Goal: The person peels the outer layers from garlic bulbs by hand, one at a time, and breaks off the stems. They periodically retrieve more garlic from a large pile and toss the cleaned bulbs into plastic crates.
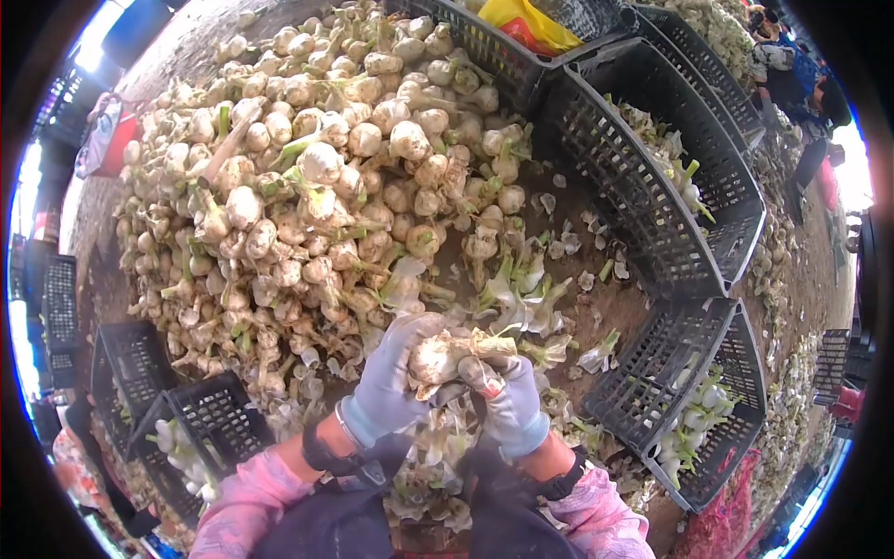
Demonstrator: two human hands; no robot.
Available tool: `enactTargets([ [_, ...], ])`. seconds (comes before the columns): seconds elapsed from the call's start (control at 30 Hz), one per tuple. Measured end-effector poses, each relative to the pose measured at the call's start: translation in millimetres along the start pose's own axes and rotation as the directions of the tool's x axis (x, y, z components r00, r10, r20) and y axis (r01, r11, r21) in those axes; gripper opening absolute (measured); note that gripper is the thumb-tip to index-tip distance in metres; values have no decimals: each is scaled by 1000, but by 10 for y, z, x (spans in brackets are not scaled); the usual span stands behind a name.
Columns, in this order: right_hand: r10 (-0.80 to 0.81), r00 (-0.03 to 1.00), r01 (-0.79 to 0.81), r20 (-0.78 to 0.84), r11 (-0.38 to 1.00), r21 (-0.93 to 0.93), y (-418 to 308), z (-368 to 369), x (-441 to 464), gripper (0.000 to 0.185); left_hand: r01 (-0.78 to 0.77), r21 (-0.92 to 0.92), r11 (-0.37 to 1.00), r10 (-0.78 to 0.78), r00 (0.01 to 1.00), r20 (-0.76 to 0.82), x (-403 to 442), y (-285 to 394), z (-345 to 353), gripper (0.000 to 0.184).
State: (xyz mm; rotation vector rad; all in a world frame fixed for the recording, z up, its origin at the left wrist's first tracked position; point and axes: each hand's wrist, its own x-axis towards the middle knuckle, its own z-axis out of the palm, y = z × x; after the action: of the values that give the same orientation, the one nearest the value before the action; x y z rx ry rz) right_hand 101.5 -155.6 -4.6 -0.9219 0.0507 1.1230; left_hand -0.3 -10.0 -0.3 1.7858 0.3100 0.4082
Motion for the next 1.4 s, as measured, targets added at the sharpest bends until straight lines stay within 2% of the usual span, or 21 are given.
enactTargets([
  [0.03,-8,1000,8,-6,1000,-8,4,-4,5,25,152,-353,923,-163,987,-3,-58,-2,84,74],
  [0.13,-183,983,158,-22,899,-407,-40,-9,-9,24,306,-608,733,-340,938,61,-73,48,90,67],
  [0.23,-485,855,452,183,524,-722,-61,25,60,30,432,-607,667,-446,884,139,-49,39,-10,62],
  [0.33,-526,834,448,170,463,-765,-106,12,79,33,437,-545,716,-433,890,145,-91,4,48,67],
  [0.37,-591,762,480,263,244,-842,-149,-7,125,35,465,-553,691,-435,879,195,-109,32,75,68],
  [0.4,-691,664,576,285,230,-784,-142,-20,246,40,493,-564,663,-437,866,244,-139,89,109,69],
  [0.47,-616,730,392,296,23,-920,-285,-164,406,41,650,-515,559,-381,753,537,-224,201,175,75],
  [0.53,-500,777,434,383,-15,-901,-358,-372,649,37,802,-505,318,-344,594,727,-198,157,221,78],
  [0.63,-301,930,105,213,-338,-935,-398,-627,610,42,656,-754,-11,-333,709,622,-7,109,70,76],
  [0.67,-253,962,-19,101,-433,-901,-415,-660,550,46,595,-803,-15,-342,752,564,15,91,32,75],
  [0.7,-120,990,-122,-75,-450,-885,-469,-640,502,31,557,-830,-17,-377,766,521,2,65,-10,71],
  [0.8,-428,858,193,284,-244,-950,-357,-535,226,40,539,-842,-10,-386,775,501,-19,-35,-62,70],
  [0.87,-370,901,373,226,396,-839,-432,-197,40,52,530,-847,-45,-397,768,502,-24,-49,0,70],
  [0.9,-294,914,393,279,475,-788,-433,-135,-3,58,564,-824,-57,-387,748,539,-62,-61,-15,67],
  [0.93,-384,811,554,442,262,-790,-444,-71,22,54,582,-812,-47,-387,739,552,-63,-74,-7,66],
  [1.0,-294,860,501,417,331,-800,-320,-110,41,44,613,-790,-27,-392,720,572,-74,-73,0,66],
  [1.1,-345,908,348,239,298,-889,-216,-75,39,31,537,-764,359,-489,805,336,-56,2,25,70],
  [1.23,-498,812,375,306,43,-926,-215,92,-28,21,555,-483,677,-559,815,154,-53,22,61,70],
  [1.27,-510,817,368,269,102,-924,-206,97,-26,21,562,-387,731,-555,820,140,-32,28,52,69],
  [1.33,-525,828,351,194,218,-911,-185,83,-19,19,573,-451,684,-542,813,211,-18,11,-14,71],
  [1.4,-399,915,254,62,451,-856,-147,-15,-25,14,592,-451,668,-529,804,272,-9,-7,-69,73],
])
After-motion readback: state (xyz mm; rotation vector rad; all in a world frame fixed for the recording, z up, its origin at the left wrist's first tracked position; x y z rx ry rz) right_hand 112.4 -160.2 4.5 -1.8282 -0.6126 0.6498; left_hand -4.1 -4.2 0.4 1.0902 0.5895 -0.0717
